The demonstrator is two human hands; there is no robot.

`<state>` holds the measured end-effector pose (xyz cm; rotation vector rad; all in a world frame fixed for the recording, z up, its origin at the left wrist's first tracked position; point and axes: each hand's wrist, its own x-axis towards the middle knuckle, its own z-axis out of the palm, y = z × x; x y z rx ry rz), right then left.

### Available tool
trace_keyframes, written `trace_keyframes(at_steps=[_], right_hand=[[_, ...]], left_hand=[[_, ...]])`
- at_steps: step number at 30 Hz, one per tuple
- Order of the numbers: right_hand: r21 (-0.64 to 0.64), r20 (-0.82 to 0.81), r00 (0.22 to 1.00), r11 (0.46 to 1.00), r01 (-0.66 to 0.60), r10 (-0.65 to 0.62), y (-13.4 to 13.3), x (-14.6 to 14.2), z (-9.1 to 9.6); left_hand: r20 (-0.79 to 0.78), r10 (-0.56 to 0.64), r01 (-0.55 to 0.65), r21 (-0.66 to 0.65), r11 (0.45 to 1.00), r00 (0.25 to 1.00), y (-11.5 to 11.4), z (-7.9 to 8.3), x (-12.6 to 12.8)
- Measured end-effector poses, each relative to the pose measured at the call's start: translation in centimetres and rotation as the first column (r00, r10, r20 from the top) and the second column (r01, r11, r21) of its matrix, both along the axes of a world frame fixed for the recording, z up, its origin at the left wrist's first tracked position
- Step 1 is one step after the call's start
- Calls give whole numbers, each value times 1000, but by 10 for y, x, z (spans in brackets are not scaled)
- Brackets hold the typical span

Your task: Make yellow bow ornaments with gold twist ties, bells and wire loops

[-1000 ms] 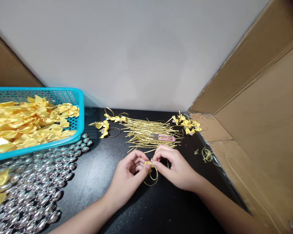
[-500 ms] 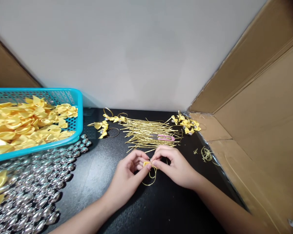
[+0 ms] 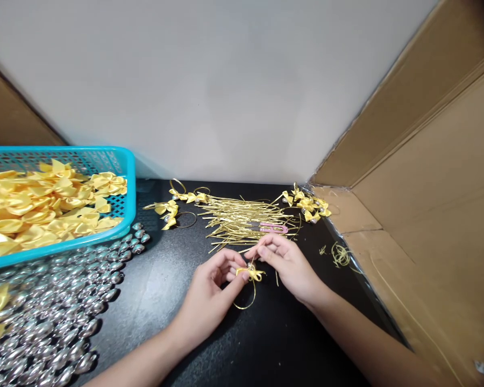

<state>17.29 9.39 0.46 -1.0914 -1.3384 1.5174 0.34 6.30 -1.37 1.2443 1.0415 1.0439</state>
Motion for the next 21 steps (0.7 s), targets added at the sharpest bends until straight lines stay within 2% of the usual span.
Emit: trace_keyframes(at_steps=[10,21], right_hand=[[-75,-137,969,977,198,-207,10,6,1],[-67,-152,946,958,280,-288,12,7,6]], left_hand=[[-2,-5,5,-20,1000,1000,0,-3,-1],[21,7,-7,-22,1000,1000,1,-4,-1]])
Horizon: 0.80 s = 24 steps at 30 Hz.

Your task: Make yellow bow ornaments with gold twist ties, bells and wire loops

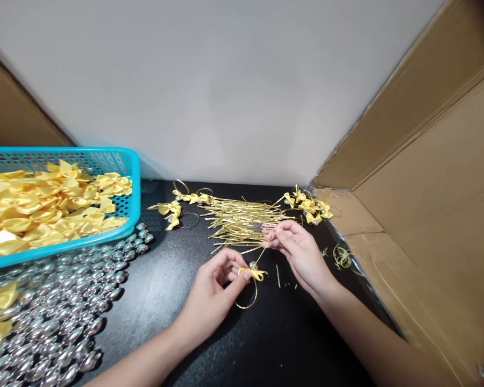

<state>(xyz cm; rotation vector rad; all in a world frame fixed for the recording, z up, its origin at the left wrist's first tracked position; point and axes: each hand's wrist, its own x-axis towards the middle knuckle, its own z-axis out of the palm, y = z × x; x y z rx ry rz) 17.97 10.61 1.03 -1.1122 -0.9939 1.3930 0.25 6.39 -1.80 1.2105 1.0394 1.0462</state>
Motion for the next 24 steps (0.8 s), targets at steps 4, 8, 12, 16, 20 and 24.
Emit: trace_keyframes(at_steps=[4,8,12,16,20,24], right_hand=[[12,1,1000,1000,21,-21,0,-1,0],[33,-16,998,998,60,-60,-1,-2,-2],[58,-32,994,993,106,-104,-2,-3,-4],[71,-33,991,989,128,-126,-3,-3,-4],[70,-38,991,989,129,-127,-2,-2,-4],[34,-66,995,996,82,-80,-5,-5,-2]], left_hand=[[7,8,-8,2,1000,1000,1,1,1],[18,9,-9,7,1000,1000,1,2,1],[22,4,-4,-2,1000,1000,1,1,1],[22,9,-9,-5,1000,1000,1,1,0],[15,16,-16,2,1000,1000,1,1,1],[18,19,-19,14,1000,1000,0,1,1]])
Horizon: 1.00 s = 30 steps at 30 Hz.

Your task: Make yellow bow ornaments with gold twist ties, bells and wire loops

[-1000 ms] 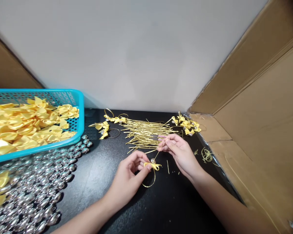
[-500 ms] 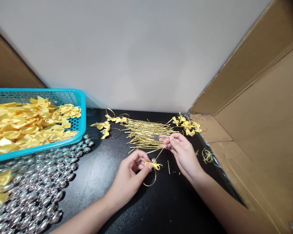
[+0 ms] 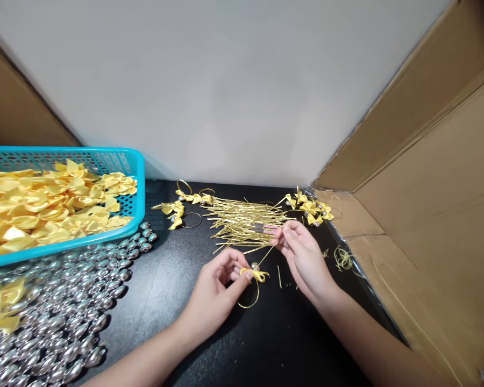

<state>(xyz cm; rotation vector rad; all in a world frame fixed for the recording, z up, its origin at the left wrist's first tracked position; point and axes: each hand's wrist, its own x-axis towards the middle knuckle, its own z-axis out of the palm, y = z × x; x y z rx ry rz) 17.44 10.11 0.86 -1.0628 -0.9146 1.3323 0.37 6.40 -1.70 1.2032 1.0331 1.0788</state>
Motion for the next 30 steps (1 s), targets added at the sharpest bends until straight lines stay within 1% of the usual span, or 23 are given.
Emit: trace_keyframes(at_steps=[3,5,8,10,14,20,28,30], right_hand=[[-45,-45,997,997,-62,60,-5,-5,6],[-79,-117,987,989,-121,111,-9,-8,11],[-94,-223,958,974,-208,183,-14,-10,19],[-96,-224,953,968,-232,206,-15,-10,21],[-117,-213,957,968,-223,195,-16,-9,19],[-123,-285,939,964,-234,192,-16,-10,19],[-104,-320,919,955,-277,232,-18,-13,19],[-98,-322,917,956,-278,234,-17,-12,19]], left_hand=[[-4,6,-6,-10,1000,1000,-1,0,0],[4,6,-5,-29,1000,1000,-1,1,0],[7,-14,15,-80,997,1000,-1,3,-1],[-5,-34,34,-102,994,999,-1,4,-1],[-5,-47,47,-95,994,999,0,3,-2],[8,-36,37,-106,994,999,0,2,-1],[-42,-41,37,-91,995,998,-2,1,-2],[-52,-44,40,-69,997,998,-2,1,-1]])
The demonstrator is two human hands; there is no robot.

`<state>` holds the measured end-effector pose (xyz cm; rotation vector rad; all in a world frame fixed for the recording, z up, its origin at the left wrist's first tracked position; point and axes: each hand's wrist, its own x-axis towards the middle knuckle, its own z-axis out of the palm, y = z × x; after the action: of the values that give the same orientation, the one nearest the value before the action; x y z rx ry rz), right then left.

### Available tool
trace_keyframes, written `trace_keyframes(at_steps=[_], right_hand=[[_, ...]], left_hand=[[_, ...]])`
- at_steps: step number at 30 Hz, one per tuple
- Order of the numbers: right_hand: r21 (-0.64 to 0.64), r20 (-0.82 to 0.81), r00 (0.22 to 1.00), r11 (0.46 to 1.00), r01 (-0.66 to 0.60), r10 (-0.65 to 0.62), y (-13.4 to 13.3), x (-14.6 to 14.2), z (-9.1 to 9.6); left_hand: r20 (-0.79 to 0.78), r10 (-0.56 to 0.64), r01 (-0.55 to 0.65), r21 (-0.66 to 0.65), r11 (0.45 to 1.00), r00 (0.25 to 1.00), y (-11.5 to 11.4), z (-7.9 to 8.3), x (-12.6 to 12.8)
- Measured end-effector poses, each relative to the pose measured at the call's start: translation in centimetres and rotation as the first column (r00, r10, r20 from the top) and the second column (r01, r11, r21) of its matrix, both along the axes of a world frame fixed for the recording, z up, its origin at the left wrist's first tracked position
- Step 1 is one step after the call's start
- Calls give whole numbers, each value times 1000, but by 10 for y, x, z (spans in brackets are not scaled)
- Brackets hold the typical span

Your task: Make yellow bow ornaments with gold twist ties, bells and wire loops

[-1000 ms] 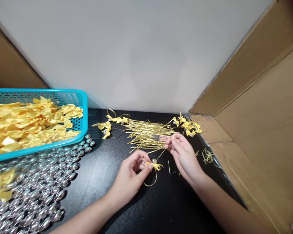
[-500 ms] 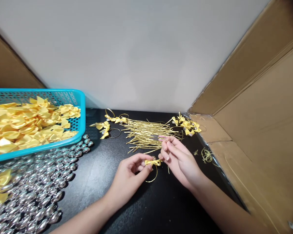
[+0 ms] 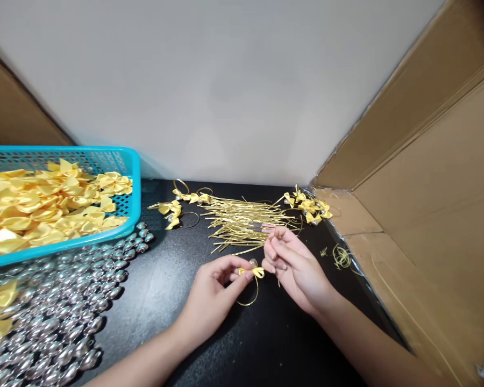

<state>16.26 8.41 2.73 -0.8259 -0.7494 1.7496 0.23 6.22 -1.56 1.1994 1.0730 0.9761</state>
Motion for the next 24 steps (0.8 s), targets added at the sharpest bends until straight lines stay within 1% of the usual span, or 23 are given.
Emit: trace_keyframes(at_steps=[4,8,14,19,22,24], right_hand=[[9,9,1000,1000,13,-13,3,4,2],[19,19,1000,1000,12,-12,5,8,3],[14,-5,1000,1000,11,-11,10,9,-3],[-14,-45,999,1000,14,-14,14,11,-9],[-5,-60,998,999,34,-34,17,15,-10],[4,-74,996,999,45,-44,20,17,-10]], left_hand=[[-51,-24,28,67,997,998,-1,2,1],[-83,-57,64,87,994,995,-2,2,2],[-122,-105,122,141,982,987,-3,3,2],[-177,-144,178,191,965,974,-5,1,1],[-206,-171,214,211,954,964,-7,2,1],[-210,-170,214,211,954,963,-7,2,1]])
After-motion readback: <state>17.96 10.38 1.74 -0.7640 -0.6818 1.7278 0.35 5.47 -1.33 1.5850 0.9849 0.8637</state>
